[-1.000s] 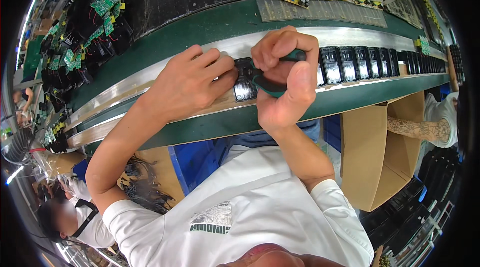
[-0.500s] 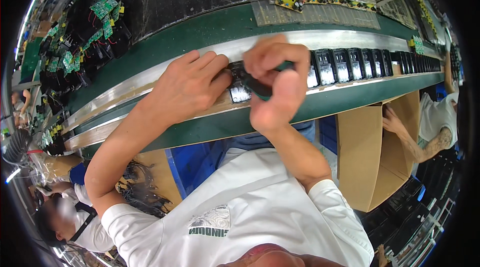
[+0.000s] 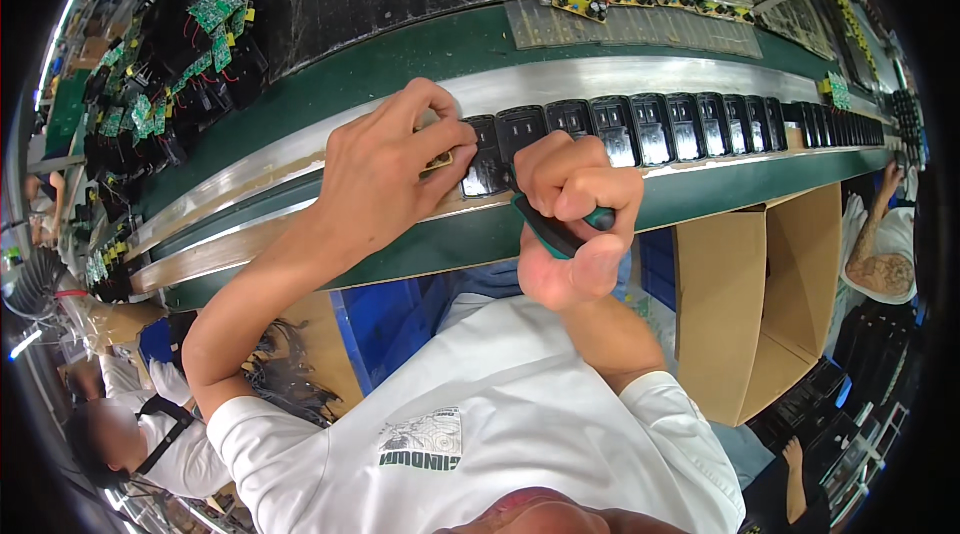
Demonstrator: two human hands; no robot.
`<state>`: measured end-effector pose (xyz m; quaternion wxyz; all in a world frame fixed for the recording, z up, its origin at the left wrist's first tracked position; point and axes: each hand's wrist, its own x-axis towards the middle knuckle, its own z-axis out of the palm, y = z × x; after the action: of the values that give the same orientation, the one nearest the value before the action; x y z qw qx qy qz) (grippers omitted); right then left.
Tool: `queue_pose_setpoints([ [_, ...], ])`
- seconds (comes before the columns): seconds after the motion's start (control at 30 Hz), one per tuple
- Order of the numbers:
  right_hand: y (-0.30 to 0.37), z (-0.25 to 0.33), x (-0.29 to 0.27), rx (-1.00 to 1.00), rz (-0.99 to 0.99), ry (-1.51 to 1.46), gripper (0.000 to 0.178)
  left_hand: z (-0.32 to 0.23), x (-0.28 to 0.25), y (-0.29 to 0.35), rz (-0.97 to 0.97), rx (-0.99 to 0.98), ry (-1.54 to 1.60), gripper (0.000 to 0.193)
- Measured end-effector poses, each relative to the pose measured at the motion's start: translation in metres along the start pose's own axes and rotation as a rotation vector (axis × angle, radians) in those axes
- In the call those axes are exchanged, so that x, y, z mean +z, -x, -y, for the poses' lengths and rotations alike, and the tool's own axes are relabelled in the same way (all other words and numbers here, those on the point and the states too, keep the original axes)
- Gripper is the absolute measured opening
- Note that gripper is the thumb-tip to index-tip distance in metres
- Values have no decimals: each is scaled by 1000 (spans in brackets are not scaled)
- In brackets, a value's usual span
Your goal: Assembling electronic components onto circuit boards on a production line.
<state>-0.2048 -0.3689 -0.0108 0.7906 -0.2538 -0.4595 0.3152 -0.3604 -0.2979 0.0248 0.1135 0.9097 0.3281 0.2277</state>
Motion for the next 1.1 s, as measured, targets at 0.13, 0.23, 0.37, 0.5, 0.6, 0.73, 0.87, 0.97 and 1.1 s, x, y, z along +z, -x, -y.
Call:
queue_pose_setpoints([
  [0.13,2,0,1,0,-13,-16,48,0,8,-3,-38,-35,57,5],
  [0.23,3,2,2,14,-19,-19,49,-1,9,-4,-23,-61,31,5],
  [0.37,1,4,3,26,-20,-21,50,-2,7,-8,7,-79,-11,4],
  [0.5,-1,4,1,25,-11,-21,49,-2,2,-13,56,-55,-63,3],
  [0.6,-1,3,-1,21,-1,-33,50,-4,-1,-17,107,-58,-103,6],
  [0.73,-4,2,2,47,-16,-51,48,-4,0,-16,131,-78,-121,9],
  [0.87,-17,-4,8,80,-60,-55,42,-5,0,-16,155,-99,-122,9],
  [0.97,-33,-13,13,99,-133,-28,32,-7,-4,-18,204,-113,-117,10],
  [1.1,-39,-18,13,120,-69,21,23,-9,-7,-20,211,-124,-78,2],
])
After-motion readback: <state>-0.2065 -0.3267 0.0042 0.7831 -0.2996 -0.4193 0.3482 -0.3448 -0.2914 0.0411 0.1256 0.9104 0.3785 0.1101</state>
